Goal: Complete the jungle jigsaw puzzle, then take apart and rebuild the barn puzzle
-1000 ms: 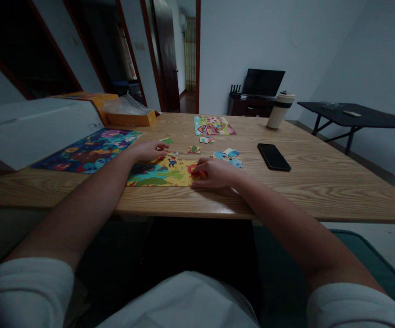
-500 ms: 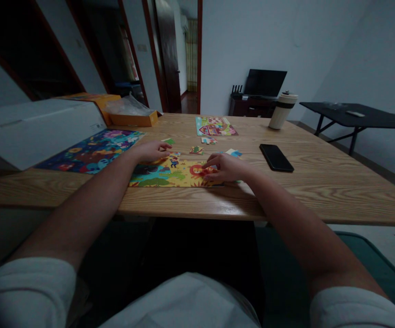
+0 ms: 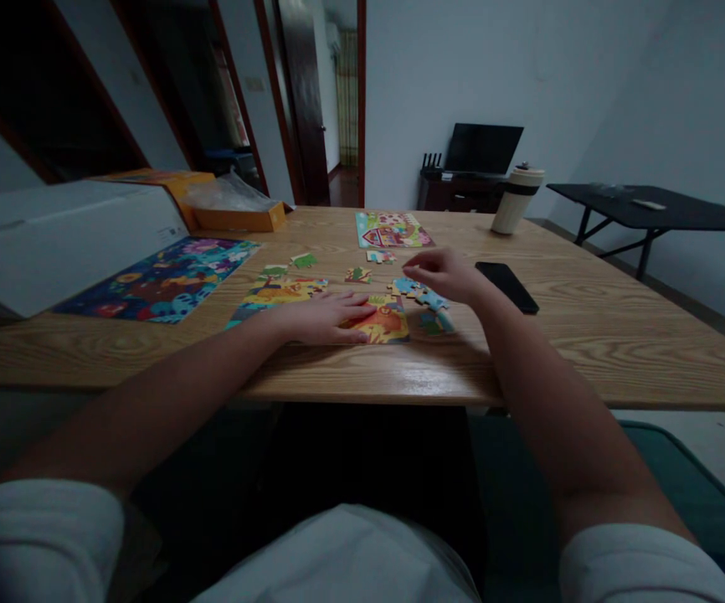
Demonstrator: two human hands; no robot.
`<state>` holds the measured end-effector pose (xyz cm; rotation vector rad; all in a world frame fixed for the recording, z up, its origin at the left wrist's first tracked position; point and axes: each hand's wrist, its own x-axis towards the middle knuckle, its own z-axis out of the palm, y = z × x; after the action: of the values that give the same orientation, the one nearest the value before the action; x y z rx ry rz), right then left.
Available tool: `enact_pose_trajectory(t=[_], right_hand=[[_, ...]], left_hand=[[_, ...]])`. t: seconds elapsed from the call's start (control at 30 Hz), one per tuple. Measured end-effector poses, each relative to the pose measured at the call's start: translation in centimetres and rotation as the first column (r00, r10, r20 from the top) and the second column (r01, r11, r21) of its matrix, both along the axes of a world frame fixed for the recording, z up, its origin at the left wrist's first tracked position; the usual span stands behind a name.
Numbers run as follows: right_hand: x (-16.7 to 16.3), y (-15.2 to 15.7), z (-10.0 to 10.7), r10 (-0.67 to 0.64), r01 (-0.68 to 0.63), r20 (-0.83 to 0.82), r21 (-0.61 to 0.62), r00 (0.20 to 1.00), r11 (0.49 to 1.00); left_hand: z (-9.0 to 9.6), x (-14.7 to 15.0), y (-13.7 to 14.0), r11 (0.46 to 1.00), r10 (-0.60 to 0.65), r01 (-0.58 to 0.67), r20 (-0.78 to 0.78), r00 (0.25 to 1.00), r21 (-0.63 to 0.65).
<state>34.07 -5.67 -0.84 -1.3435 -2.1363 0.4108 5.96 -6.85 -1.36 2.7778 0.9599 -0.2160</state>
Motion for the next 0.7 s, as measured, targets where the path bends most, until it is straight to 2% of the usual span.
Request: enact_pose_trajectory(t=[0.07,0.1,0.2,0.3,0.37,0.6,0.7], right_hand=[[2.3,1.3,-0.4,-0.153,0.155,-0.061,0.024,0.986,0.988],[3.2,1.7,-0.7,-0.21,0.211,-0.041,0.009,0.977,0.978],[4.6,2.4,-1.4,-0.291,0.301,0.122,-0.074,0.949,0.951],[4.5,2.2,-1.6,-0.24,0.296,0.276,-0.183,0.931,0.937],[4.2,1.9,-1.5,-0.197,0.275,0.315,-0.224,0.928,0.935],[3.5,2.3,-1.9,-0.152,0.264,0.391,-0.25,0.908,0.932],[3.4,2.5,-2.1,-0.141,0.264,0.424,-0.245,0.895,0.933]], left_hand=[[0.1,-0.1,0.0,1.0,0.006,-0.006,-0.015,1.0,-0.003],[0.2,-0.1,0.0,1.0,0.0,0.0,-0.022,1.0,-0.001],[0.6,-0.1,-0.1,1.0,-0.018,0.018,-0.041,0.999,0.005],[1.0,0.0,-0.4,0.999,-0.034,0.035,-0.041,0.999,0.014],[1.3,0.0,-0.7,0.999,-0.037,0.038,-0.054,0.998,0.014],[2.0,0.3,-2.9,0.999,-0.038,0.039,-0.07,0.997,0.013],[2.7,-0.4,-2.2,0.995,-0.056,0.049,-0.074,0.996,-0.084]])
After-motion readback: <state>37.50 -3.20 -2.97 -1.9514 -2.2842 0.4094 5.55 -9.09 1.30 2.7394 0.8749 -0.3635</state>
